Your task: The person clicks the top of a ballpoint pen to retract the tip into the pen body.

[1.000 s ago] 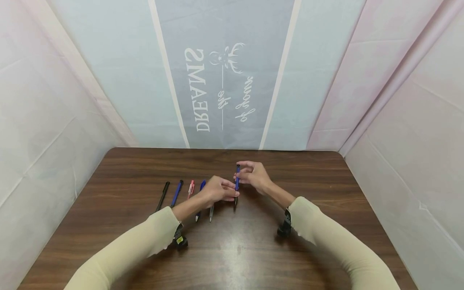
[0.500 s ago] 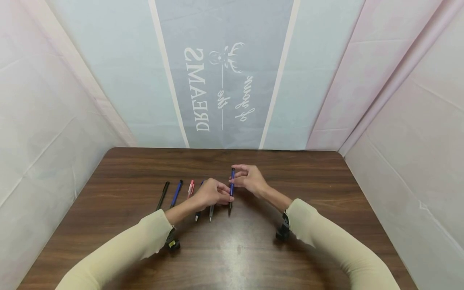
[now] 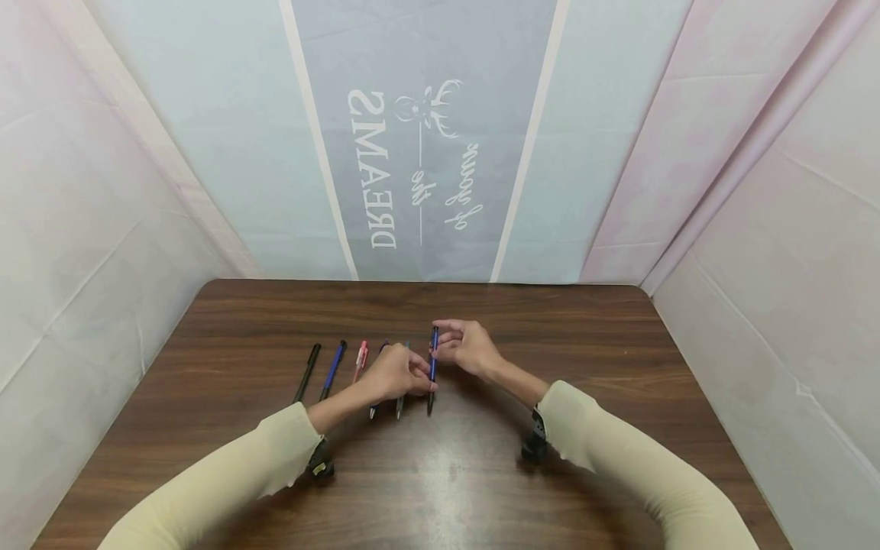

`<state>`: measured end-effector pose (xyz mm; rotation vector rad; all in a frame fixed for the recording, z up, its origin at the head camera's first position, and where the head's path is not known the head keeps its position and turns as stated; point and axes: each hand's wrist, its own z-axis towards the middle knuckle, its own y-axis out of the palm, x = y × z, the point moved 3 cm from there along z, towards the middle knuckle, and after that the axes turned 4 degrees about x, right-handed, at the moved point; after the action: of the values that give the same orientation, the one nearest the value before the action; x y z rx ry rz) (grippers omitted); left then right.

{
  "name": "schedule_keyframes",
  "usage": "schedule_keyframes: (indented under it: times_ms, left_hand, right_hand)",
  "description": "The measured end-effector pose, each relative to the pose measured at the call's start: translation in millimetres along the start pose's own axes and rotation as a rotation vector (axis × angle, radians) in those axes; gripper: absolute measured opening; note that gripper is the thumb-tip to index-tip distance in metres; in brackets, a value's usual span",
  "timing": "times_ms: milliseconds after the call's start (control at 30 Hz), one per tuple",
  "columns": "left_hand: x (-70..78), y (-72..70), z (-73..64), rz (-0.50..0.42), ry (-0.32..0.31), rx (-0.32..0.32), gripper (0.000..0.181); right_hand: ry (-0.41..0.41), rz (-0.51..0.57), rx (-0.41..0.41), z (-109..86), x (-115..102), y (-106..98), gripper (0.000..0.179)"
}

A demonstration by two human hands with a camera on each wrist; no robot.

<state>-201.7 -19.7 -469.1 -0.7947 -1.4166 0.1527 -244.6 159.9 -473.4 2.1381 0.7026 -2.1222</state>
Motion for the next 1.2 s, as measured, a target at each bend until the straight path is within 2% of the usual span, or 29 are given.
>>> schedule_keyframes:
  times_ms: [167,400,633,800,967,1200]
  left_hand:
    - [-0.5,0.6,-1.4,0.046,-0.003,0.008,0.011]
    - [-0.5,2.8,-3.2,0.118,0.014,0.029,0.014]
    - [-0.3,6.4,-6.0,0.131,-0.006,0.038,0.018]
    - [0.5,7.3,-7.0,0.159,0.003,0.046,0.025]
    - [0.4,7.5,-6.9,0.199,0.01,0.066,0.026]
    - [-0.3,8.5,-8.5,0.151,-0.033,0.054,0.026]
  right_hand:
    - [-0.018,-0.061,0.0,0.1,1.9,2.7,0.062]
    - [-0.02,-0.08,0.0,-0.2,3.8,6.0,0.062]
    - [-0.021,-0.113,-0.003,-3.0,9.6,7.8,0.06]
    - [-0.015,-0.141,0.0,-5.0,13.2,7.1,0.058]
    - [-0.044,-0.214,0.008,-4.5,15.1,6.3,0.057]
    - [-0.101,-0.334,0.04,-4.9,16.2,8.4,0.053]
